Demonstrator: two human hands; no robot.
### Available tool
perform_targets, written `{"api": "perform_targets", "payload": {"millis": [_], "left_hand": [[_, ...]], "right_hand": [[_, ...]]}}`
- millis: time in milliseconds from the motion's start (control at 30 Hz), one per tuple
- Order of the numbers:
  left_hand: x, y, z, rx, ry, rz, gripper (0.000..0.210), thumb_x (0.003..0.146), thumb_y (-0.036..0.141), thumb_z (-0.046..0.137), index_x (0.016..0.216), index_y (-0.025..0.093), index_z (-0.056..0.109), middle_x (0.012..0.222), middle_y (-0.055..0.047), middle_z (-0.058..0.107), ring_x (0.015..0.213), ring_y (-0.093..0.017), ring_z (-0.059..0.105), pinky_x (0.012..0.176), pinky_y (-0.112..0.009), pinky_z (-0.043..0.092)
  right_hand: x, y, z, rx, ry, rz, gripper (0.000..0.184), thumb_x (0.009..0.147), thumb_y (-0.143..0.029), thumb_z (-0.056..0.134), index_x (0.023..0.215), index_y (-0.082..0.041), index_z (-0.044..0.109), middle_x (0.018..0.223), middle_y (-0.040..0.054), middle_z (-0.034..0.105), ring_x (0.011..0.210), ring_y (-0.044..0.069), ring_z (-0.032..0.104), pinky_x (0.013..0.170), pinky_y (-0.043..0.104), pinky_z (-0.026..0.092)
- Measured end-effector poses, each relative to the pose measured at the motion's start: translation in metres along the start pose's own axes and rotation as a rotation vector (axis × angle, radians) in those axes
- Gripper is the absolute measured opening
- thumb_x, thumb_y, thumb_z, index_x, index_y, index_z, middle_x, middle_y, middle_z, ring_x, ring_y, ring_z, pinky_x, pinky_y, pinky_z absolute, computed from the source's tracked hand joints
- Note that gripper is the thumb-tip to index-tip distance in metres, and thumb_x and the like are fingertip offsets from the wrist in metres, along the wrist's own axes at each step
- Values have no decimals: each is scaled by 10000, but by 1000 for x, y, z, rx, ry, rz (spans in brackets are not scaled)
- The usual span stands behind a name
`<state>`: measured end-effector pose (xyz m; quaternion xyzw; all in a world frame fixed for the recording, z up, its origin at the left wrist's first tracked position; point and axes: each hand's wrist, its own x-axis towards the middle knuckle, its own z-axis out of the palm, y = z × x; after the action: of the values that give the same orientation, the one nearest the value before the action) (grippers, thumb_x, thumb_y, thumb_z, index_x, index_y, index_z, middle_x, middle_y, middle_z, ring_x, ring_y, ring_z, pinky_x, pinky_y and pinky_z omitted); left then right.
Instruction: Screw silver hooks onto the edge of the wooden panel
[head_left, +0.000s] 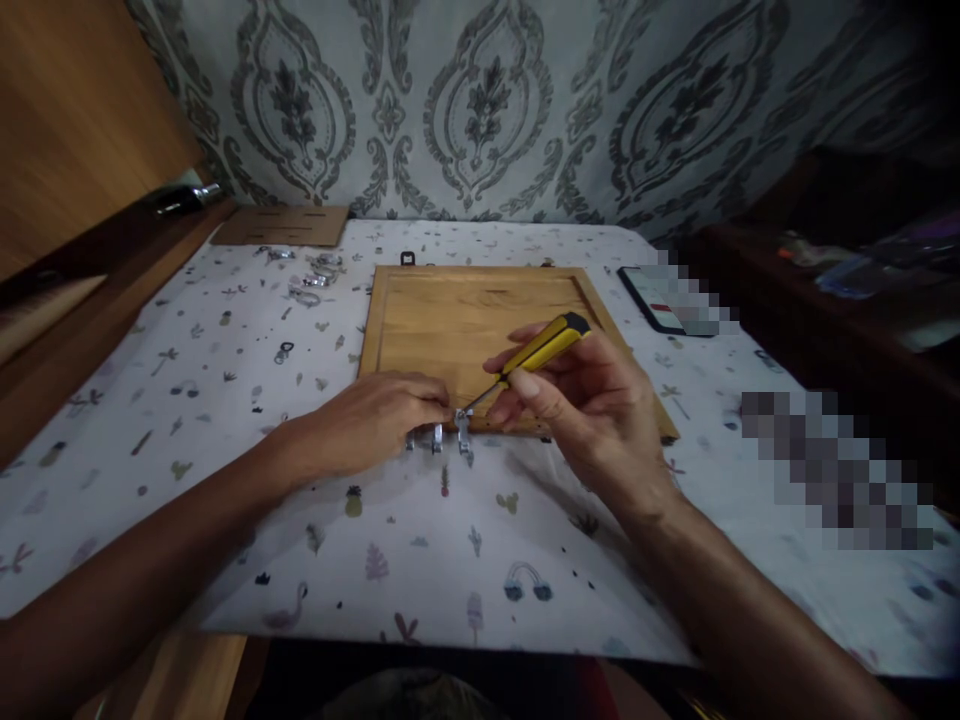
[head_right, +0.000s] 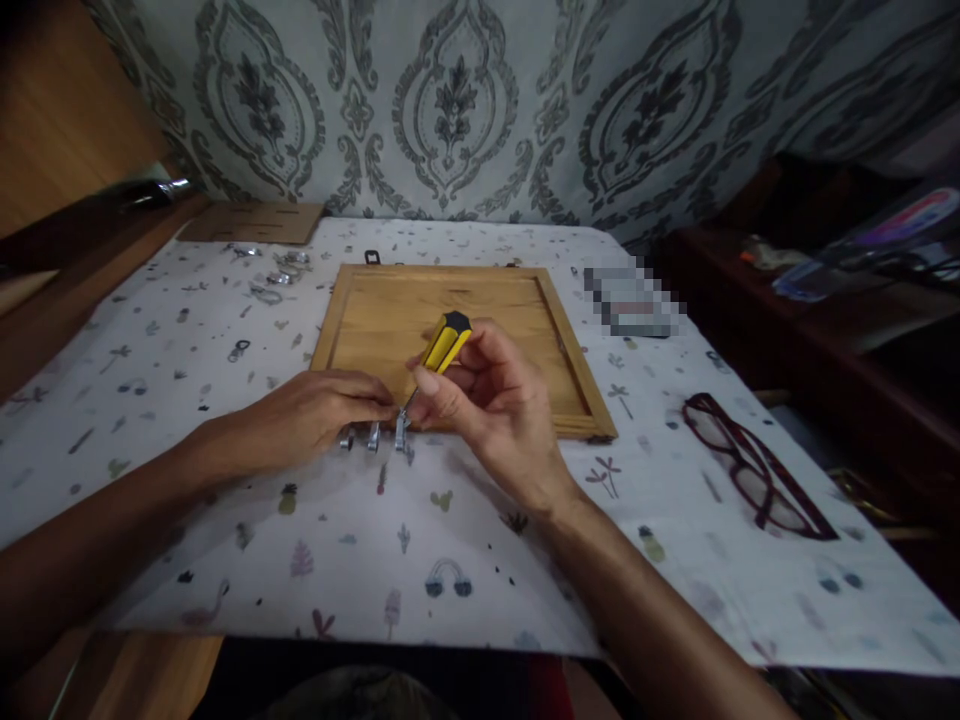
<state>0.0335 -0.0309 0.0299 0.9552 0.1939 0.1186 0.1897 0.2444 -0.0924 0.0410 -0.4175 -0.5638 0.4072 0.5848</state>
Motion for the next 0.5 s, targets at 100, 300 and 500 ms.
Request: {"api": "perform_targets", "payload": {"millis": [100,300,500], "left_hand": [[1,2,-2,4,-20,-11,247,954,109,543,976,206,769,1120,-48,730,950,-161,694,779,-252,521],[0,0,0,24,-5,-9,317,951,67,514,1066,225,764,1127,-42,739,993,-162,697,788,-251,525],[0,-2,3,22,14,-2,319,958,74,503,1086,218,757,1159,-50,736,1012,-169,700,797,-260,530]], "right_hand": [[0,0,-1,-6,-26,-2,316,848,-484,771,1100,-312,691,923,-1,762,600,143,716,584,317,663],[-2,-1,-2,-54,54,-4,237,783,-415,843,887,-251,706,1055,20,777,445,82,618,416,254,588],[0,1,-6,-4,63,-2,261,758,-382,870,867,-246,676,888,-9,780,465,87,618,444,236,584]]}}
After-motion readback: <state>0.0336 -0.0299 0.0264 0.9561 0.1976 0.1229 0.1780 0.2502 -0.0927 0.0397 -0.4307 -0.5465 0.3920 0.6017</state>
